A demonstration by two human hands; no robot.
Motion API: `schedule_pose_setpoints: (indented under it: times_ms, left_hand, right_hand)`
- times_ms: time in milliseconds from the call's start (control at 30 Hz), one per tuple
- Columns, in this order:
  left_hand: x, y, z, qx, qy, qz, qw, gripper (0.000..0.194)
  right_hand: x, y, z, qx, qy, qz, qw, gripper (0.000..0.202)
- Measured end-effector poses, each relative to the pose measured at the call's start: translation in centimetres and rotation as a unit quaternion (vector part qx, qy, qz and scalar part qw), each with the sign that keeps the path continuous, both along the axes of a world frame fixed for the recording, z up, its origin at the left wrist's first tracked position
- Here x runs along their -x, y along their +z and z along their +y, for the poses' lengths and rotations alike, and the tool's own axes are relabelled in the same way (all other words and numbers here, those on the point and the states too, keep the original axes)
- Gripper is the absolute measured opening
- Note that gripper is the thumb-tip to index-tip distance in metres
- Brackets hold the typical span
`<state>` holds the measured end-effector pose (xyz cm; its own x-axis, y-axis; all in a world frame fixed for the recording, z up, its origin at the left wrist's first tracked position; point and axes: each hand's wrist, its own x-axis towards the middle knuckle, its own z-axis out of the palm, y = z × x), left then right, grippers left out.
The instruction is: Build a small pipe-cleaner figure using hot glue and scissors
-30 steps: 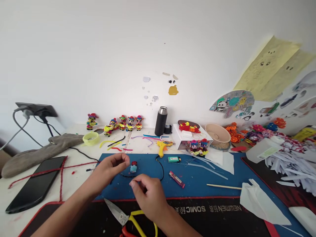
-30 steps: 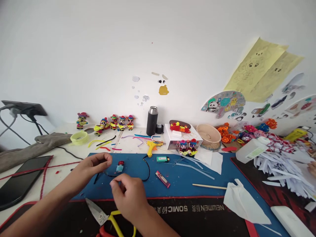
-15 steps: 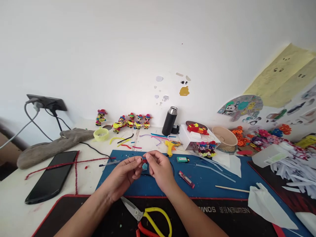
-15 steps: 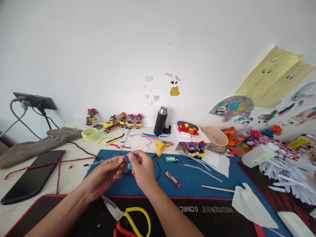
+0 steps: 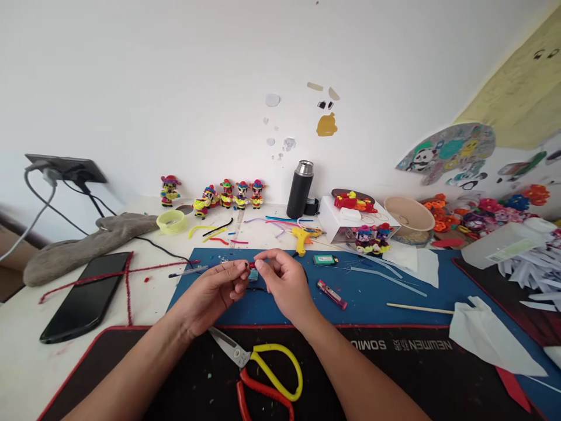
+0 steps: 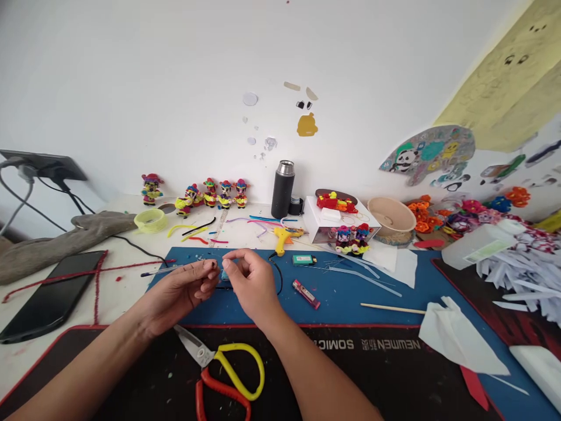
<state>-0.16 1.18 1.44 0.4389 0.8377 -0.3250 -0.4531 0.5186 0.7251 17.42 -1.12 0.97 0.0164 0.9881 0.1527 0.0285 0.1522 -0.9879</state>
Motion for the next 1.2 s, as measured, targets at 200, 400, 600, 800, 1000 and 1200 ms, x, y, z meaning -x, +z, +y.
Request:
schedule_pose_setpoints:
  times_ms: [200, 400, 600, 800, 1000, 1200]
  left_hand:
    - [-0.09, 0.13, 0.0, -0.002, -0.01, 0.021, 1.0, 0.036]
    - [-0.18, 0.22, -0.24, -0.014, -0.019, 0.037, 0.999, 0.038]
    - [-0.16, 0.41, -0.33, -0.021, -0.024, 0.048, 0.998, 0.038]
    - [-0.24, 0.12, -0.27, -0.032, -0.022, 0.05, 0.998, 0.036]
    - [-0.19, -0.2, -0.26, -0.03, -0.025, 0.051, 0.998, 0.034]
    - [-0.28, 0.05, -0.33, -0.047, -0.025, 0.074, 0.996, 0.04]
  right_hand:
    - [0.03, -0.27, -0.11, -0.015, 0.008, -0.029, 0.999, 0.024]
    - [0.14, -0.46, -0.1, -0.015, 0.007, -0.048, 0.999, 0.023]
    - [0.28, -0.53, -0.17, -0.014, 0.014, -0.045, 0.999, 0.023]
    - [0.39, -0.55, -0.17, -0.023, 0.024, -0.04, 0.999, 0.02]
    - [0.43, -0.7, -0.2, -0.019, 0.022, -0.047, 0.998, 0.021]
    - [0.39, -0.5, -0.27, -0.013, 0.023, -0.041, 0.999, 0.021]
